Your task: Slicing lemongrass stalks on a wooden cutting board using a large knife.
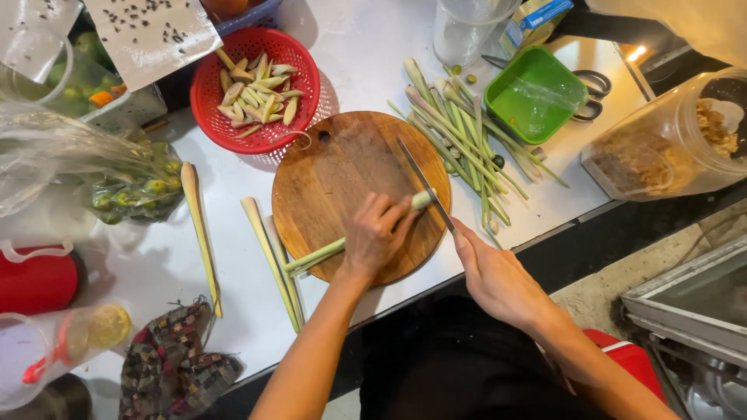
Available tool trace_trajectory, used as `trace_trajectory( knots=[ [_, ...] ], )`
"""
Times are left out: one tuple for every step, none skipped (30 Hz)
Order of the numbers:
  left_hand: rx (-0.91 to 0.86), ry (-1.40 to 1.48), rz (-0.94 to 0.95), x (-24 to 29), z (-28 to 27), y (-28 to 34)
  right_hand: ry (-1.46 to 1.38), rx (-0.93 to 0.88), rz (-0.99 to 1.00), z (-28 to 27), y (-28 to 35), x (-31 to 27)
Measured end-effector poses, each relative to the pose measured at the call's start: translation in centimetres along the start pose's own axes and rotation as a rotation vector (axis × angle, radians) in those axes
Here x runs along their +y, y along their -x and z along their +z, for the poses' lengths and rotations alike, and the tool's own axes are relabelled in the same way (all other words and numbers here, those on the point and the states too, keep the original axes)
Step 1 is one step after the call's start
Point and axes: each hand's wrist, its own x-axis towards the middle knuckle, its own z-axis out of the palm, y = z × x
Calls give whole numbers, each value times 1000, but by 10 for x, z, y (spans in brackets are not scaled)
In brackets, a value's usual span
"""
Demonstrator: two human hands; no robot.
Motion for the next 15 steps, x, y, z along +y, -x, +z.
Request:
trace_trajectory(
  knots=[
    [3,-1,7,-1,1,-2,-1,7,-3,1,-10,-3],
    [8,8,26,-1,1,-3,36,-17,65,1,-19,-6],
    [3,25,42,3,-1,2,70,-45,147,4,-19,-8],
    [-6,31,47,3,-5,6,64,-42,157,13,-17,-1],
    [2,26,58,1,-5,0,31,-4,63,15,-23,6],
    [10,21,70,0,-5,-6,-1,34,-32,17,-29,14],
    [12,29,77,-1,-3,-5,2,43,-27,23,-34,35],
    [-3,51,37,-1,0,-4,-34,87,-171,29,-38,57],
    [-18,60,1,-5,-2,-6,-74,129,-326,35,-47,76],
    [-16,57,10,-3,-11,-13,-77,138,-331,16,-47,66],
    [-48,-51,19,0,-20,-16,-238,-45,-9,-1,-44,58],
    [-79,-159,27,3,-29,-19,-394,-234,311,-18,-41,50],
    [-79,-164,21,3,-36,-14,-392,-241,309,-23,-38,52],
    [-119,-147,-22,2,-43,-9,-296,-92,277,-28,-34,53],
    [-153,-135,-63,-1,-52,-6,-200,58,234,-33,-34,53]
  ],
)
